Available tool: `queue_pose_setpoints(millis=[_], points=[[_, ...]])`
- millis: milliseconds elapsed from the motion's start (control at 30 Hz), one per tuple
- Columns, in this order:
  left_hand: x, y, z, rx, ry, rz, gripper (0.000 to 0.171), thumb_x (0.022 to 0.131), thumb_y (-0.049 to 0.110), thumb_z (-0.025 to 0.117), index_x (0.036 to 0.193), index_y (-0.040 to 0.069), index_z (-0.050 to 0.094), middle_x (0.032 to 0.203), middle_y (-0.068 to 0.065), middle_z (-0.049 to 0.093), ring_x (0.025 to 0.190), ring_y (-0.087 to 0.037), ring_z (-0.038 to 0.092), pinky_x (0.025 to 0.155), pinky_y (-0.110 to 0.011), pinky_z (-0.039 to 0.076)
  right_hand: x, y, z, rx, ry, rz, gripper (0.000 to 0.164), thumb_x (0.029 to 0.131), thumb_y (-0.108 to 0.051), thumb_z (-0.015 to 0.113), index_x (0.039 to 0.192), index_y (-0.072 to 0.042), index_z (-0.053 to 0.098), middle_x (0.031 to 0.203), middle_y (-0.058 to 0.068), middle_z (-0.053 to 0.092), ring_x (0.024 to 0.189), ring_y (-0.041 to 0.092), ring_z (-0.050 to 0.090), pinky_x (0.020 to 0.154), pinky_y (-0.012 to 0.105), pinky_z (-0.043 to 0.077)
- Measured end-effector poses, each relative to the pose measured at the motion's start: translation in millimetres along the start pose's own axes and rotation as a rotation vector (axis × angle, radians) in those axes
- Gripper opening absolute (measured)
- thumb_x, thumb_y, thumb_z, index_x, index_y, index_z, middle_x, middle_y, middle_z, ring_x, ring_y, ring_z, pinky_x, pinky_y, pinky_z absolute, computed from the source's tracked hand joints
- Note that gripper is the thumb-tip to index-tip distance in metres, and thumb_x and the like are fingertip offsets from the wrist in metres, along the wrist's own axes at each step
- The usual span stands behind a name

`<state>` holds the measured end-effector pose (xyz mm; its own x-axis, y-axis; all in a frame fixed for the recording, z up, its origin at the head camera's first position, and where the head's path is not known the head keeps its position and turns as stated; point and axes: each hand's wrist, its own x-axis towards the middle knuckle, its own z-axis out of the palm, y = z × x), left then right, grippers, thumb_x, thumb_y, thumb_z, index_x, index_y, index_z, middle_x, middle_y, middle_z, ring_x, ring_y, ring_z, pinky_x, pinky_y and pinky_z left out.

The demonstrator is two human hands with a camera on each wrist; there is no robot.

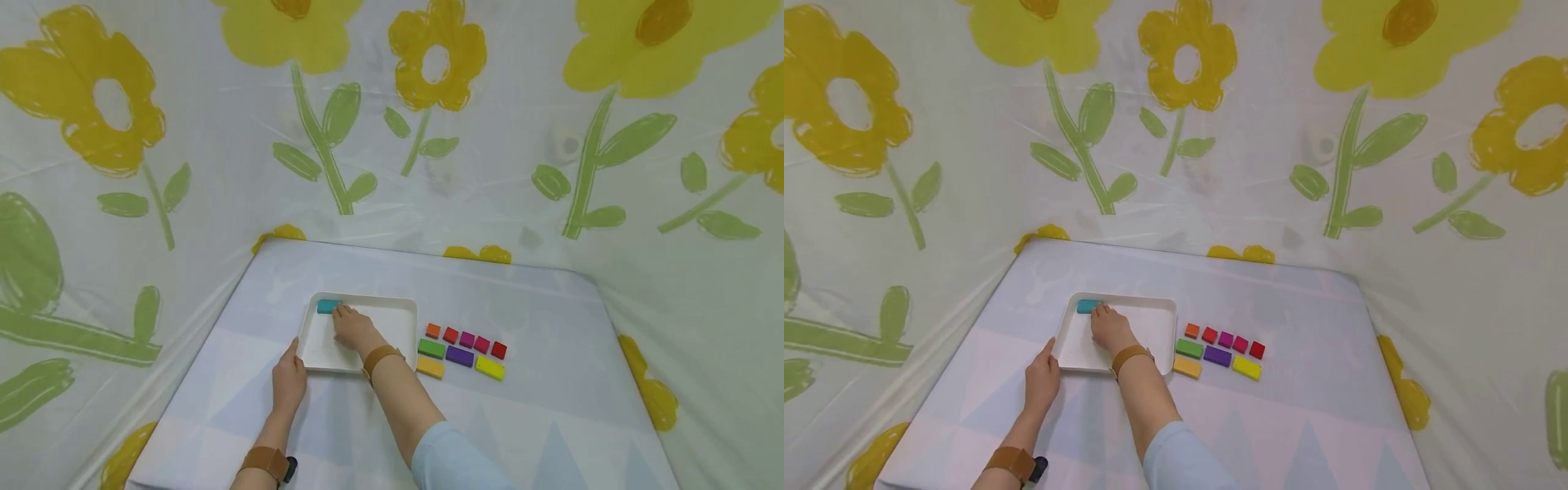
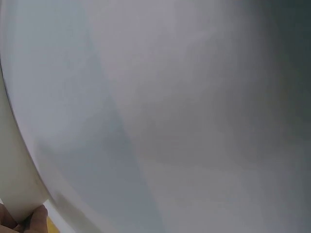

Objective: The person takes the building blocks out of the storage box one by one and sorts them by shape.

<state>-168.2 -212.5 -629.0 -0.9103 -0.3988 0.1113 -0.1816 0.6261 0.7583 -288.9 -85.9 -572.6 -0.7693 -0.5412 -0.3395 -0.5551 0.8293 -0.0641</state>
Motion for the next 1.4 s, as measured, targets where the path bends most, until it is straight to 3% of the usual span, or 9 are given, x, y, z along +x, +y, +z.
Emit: queue_pose_setpoints(millis=[267,500,867,1400], points=[[-0.5,0.6,-0.8,0.005,-0.018,-0.012,0.045,0.099,-0.004,0.039,0.143,-0.011,0.041,0.142,-0.032,0.049,0.131,-0.046,0.051,0.104,-0.055,0.051,0,2,5,0.003,0.000,0.007,0.058,0.105,-0.030,0.044,0.157,-0.011,0.026,0.166,0.003,0.026,0.153,0.017,0.028,0.124,0.032,0.036],[0.1,1.3,-1.8,0.023,-0.020,-0.017,0.045,0.100,-0.003,0.038,0.144,-0.010,0.041,0.142,-0.032,0.050,0.131,-0.045,0.051,0.105,-0.055,0.051,-7,13,12,-0.017,0.046,-0.018,0.049,0.108,-0.022,0.024,0.155,-0.010,0.030,0.164,0.003,0.030,0.152,0.017,0.031,0.123,0.032,0.037],[1.7,2.7,-3.8,0.034,-0.036,-0.018,0.046,0.100,-0.003,0.038,0.145,-0.010,0.040,0.143,-0.032,0.048,0.132,-0.046,0.050,0.105,-0.054,0.051,-33,38,29,-0.114,0.137,-0.052,0.046,0.108,-0.018,0.030,0.152,-0.008,0.037,0.161,0.004,0.036,0.149,0.017,0.037,0.122,0.029,0.039],[-2.6,3.0,-2.2,0.005,-0.006,0.001,0.045,0.098,-0.005,0.039,0.143,-0.011,0.042,0.140,-0.033,0.051,0.128,-0.047,0.053,0.101,-0.056,0.053,-72,53,46,-0.209,0.214,-0.050,0.043,0.107,-0.019,0.039,0.147,-0.005,0.044,0.154,0.007,0.047,0.144,0.018,0.045,0.121,0.028,0.040]])
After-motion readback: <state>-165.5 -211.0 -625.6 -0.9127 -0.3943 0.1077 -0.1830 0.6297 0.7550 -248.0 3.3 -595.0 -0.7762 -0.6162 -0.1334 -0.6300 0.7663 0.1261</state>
